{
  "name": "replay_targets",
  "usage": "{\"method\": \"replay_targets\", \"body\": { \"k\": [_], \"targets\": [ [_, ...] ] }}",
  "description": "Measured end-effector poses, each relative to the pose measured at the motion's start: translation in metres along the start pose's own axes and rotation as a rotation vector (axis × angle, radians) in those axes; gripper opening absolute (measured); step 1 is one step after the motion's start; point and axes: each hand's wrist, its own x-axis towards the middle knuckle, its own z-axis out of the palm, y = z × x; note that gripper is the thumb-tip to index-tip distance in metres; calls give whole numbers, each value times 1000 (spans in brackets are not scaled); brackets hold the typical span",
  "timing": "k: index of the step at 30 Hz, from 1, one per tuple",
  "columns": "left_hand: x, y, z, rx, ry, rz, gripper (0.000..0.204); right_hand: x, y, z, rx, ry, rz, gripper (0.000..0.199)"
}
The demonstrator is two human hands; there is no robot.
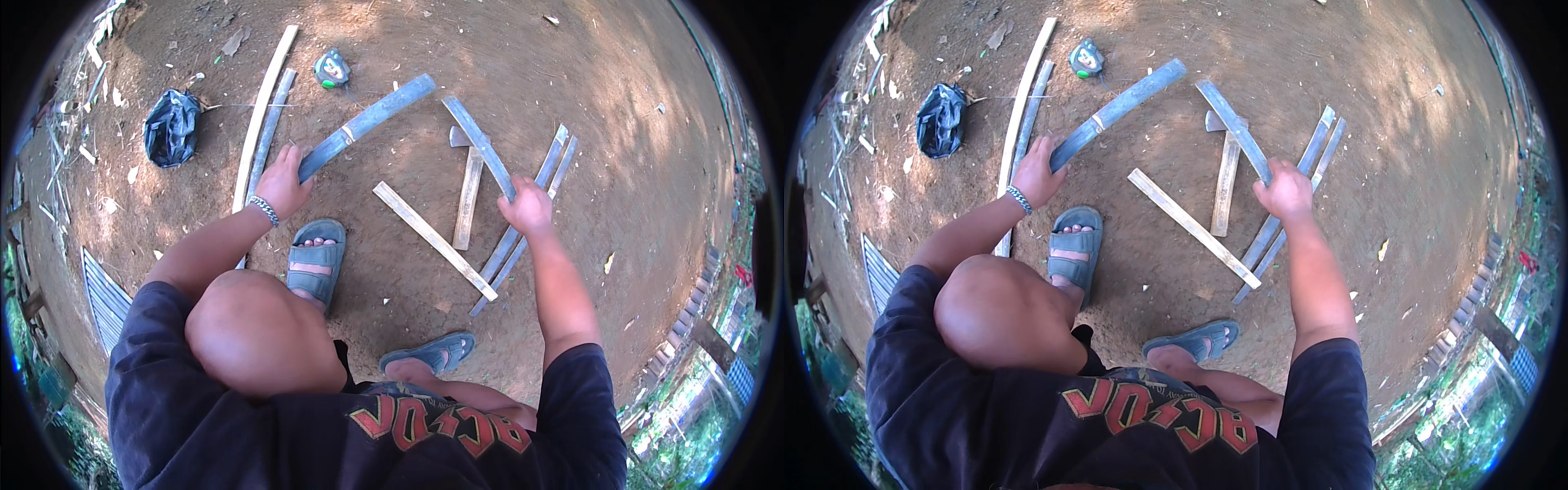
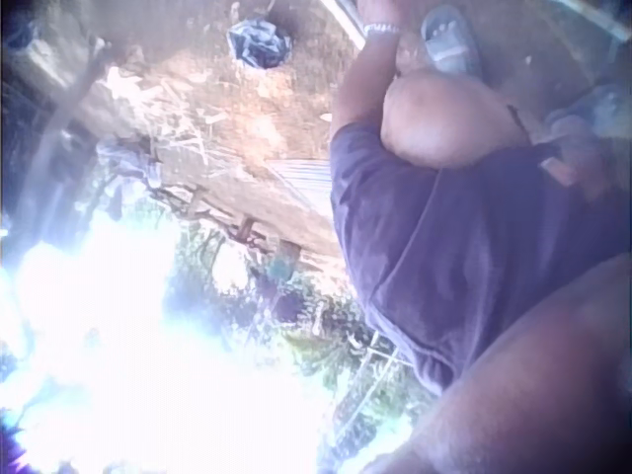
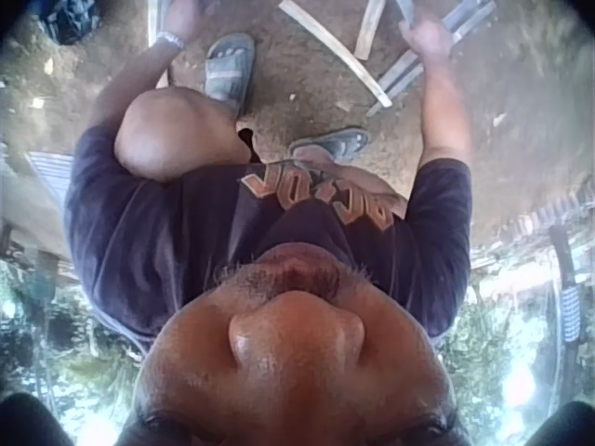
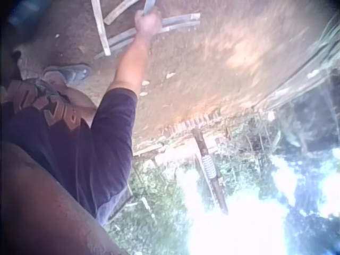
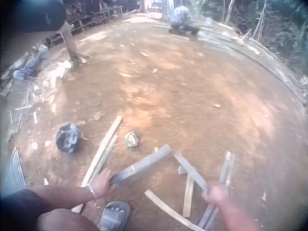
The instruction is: The person assembles a rectangular bamboo frame on the ground. They measure the bamboo pieces with a tape measure, align them, and secure the joints using a hammer and nails.
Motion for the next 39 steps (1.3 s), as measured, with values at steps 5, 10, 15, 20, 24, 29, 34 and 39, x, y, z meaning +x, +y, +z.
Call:
{"method": "replay_targets", "body": {
  "k": [5,10,15,20,24,29,34,39],
  "targets": [
    [-47,2,-21,-24,14,-26,57,-6,4,-3,55,42,-86,44],
    [-105,17,-26,-30,118,-115,55,-24,15,-13,59,42,-208,45],
    [-178,12,-43,52,135,-250,55,-44,35,-31,56,47,-300,44],
    [-271,16,-78,110,266,-358,50,-58,52,-49,-51,-55,-331,46],
    [-320,9,-81,79,301,-369,48,-66,48,-59,15,-64,-306,49],
    [-290,33,-27,-89,355,-517,43,-63,6,-28,41,-212,-230,47],
    [-257,43,63,-195,328,-446,46,-103,-38,60,112,-329,-113,47],
    [-233,50,119,-257,292,-451,48,-152,-36,122,132,-203,-84,49]
  ]
}}
